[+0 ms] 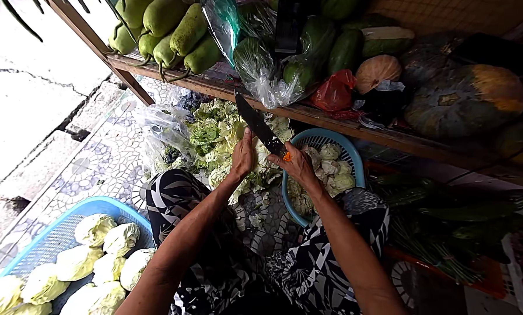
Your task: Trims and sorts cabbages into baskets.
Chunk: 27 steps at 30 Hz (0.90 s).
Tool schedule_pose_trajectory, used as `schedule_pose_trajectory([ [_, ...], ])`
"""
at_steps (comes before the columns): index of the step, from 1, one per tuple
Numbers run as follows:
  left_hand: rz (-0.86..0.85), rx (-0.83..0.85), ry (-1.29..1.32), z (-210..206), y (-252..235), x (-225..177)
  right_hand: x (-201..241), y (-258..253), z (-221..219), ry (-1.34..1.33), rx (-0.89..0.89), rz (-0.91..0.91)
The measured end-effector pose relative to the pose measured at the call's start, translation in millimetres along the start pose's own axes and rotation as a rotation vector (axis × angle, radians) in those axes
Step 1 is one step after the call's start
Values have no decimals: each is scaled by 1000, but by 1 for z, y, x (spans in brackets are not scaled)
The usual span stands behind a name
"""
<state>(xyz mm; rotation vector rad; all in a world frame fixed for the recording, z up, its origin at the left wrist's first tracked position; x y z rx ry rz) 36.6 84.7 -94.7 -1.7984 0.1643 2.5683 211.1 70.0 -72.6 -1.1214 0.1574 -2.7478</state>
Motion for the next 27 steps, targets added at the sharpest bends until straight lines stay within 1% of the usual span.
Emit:
schedule_pose_trajectory([
  [2, -34, -5, -22, 0, -1, -3, -4, -1, -3, -75, 16, -46],
  [4, -72, 4, -39, -1, -1, -6, 1, 1, 4, -16, -35, -57],
  [8, -85, 17, -73, -6, 0, -6, 12, 3, 15, 151, -192, 40],
  [10, -93, 6, -104, -5, 0, -6, 12, 3, 13, 143, -208, 67],
  [12, -73, -11, -130, -5, -2, -4, 10, 2, 8, 110, -180, 72],
  [15, -56, -13, -111, -6, -3, 1, 6, 0, 0, -1, -99, 36],
  [18, -87, -7, -42, -7, -5, -1, 5, 0, -1, -173, -76, 20],
  [20, -127, -7, 26, -9, -7, -8, 6, 1, 3, -350, -72, -8],
  [22, -143, 10, 114, -12, -10, -7, 0, 2, 8, -603, -66, -80],
  [24, -83, 22, 236, -12, -12, 1, -11, 1, 17, -863, -119, -127],
  [25, -36, 23, 294, -12, -13, 5, -15, 1, 26, -907, -156, -143],
  [26, 16, 25, 357, -12, -14, 7, -20, 1, 37, -857, -192, -158],
  [27, 81, 38, 439, -14, -13, 7, -25, 2, 47, -709, -206, -173],
])
Point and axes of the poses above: each hand's wrist, its own y-axis away from the middle knuckle, its own z-axis out of the back of the hand, x = y × z, the point moved 10 cm from there along -y, towards the middle knuckle, and after that the axes turned 4 degrees about -y, right-handed, at the moved point
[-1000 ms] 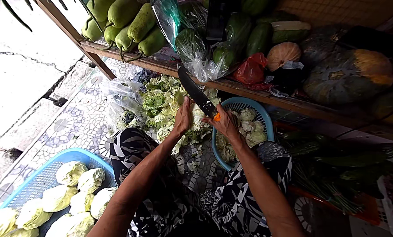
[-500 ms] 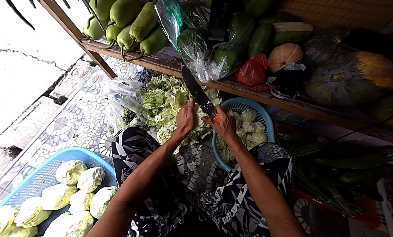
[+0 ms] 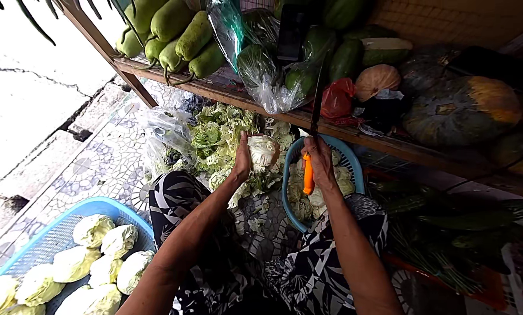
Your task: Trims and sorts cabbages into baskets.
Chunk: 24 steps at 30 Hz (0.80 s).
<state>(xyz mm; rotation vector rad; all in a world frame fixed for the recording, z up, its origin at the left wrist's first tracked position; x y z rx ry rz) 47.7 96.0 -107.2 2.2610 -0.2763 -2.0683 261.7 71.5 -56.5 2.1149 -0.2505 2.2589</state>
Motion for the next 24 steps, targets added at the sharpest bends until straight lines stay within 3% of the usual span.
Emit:
schedule_pose_trajectory([
  [4, 124, 52, 236, -12, 0, 0, -4, 2, 15, 483, -24, -72],
  [9, 140, 189, 127, -22, -2, 9, -11, -1, 24, 598, -81, -149],
  [12, 279, 205, 185, -30, 6, 32, -27, 6, 16, 425, -55, -222],
  [15, 528, 68, 519, -44, 25, 80, -66, 38, -13, 137, -203, -301],
  [18, 650, 30, 498, -46, 36, 93, -89, 50, -14, 120, -232, -365],
  [22, 630, 266, 399, -61, 44, 76, -96, 49, -2, 120, -202, -390],
  [24, 555, 258, 398, -60, 40, 69, -105, 55, 7, 182, -232, -424],
])
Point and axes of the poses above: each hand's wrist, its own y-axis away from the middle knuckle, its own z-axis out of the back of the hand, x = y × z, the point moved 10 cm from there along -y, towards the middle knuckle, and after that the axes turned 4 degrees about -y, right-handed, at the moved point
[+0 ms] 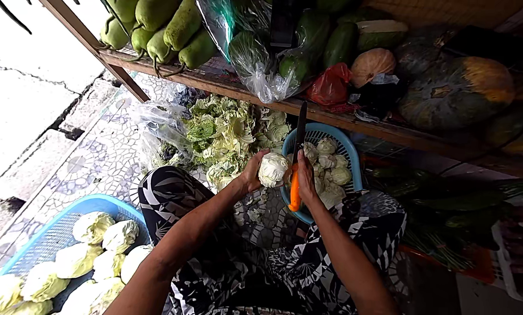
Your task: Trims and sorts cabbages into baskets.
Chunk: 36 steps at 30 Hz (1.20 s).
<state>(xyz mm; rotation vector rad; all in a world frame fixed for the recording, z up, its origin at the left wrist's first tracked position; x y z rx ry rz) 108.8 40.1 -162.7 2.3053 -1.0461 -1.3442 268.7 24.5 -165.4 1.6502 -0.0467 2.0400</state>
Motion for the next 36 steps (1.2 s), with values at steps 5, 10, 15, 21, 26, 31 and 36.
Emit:
schedule_pose_trajectory([
  [5, -413, 17, -182, 1, 4, -57, -44, -2, 33, 427, -66, -269],
  [10, -710, -61, -420, 1, 20, -90, -55, -12, 64, 631, -153, -335],
  [15, -705, 74, -361, -17, 20, -81, -11, 3, 4, 160, 171, -37],
  [21, -688, 207, -700, -39, 23, -69, 31, 24, -46, -872, 524, -27],
  [26, -924, 76, -1075, -50, 37, -79, 48, 6, -21, -587, 243, 253],
  [31, -971, 28, -1120, -44, 40, -85, 72, 9, -10, -246, 218, 443],
  [36, -1162, -36, -1273, -49, 52, -91, 76, 6, 3, -174, 224, 422],
])
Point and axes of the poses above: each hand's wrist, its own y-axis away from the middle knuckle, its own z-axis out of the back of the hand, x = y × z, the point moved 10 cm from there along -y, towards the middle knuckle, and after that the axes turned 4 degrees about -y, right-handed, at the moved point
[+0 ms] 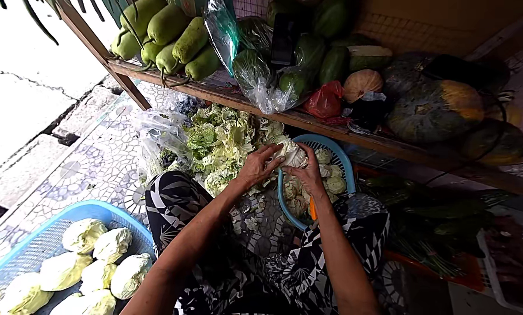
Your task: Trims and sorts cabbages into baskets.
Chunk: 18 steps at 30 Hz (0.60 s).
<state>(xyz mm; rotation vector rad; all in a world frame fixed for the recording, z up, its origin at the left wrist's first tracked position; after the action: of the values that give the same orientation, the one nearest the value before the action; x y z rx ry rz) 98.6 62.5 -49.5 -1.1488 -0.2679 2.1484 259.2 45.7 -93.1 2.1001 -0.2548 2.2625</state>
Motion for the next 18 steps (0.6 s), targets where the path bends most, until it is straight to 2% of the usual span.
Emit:
schedule_pose_trajectory([
  [3, -118, -178, -201, 6, 4, -12, -10, 0, 5, -12, -34, -43],
  [5, -36, -226, -236, 7, 5, -8, -15, 1, 5, -56, -56, -54],
  [8, 274, -158, -184, 18, 5, 14, -21, 4, 2, -200, -76, -80],
  [14, 622, -58, -128, 24, 13, 68, -37, 14, -18, -620, -79, -314],
  [16, 656, 53, -106, 8, 13, 73, -44, 14, -19, -636, -120, -382],
  [18, 537, 82, -8, -10, 9, 62, -52, 14, -21, -646, -162, -429],
])
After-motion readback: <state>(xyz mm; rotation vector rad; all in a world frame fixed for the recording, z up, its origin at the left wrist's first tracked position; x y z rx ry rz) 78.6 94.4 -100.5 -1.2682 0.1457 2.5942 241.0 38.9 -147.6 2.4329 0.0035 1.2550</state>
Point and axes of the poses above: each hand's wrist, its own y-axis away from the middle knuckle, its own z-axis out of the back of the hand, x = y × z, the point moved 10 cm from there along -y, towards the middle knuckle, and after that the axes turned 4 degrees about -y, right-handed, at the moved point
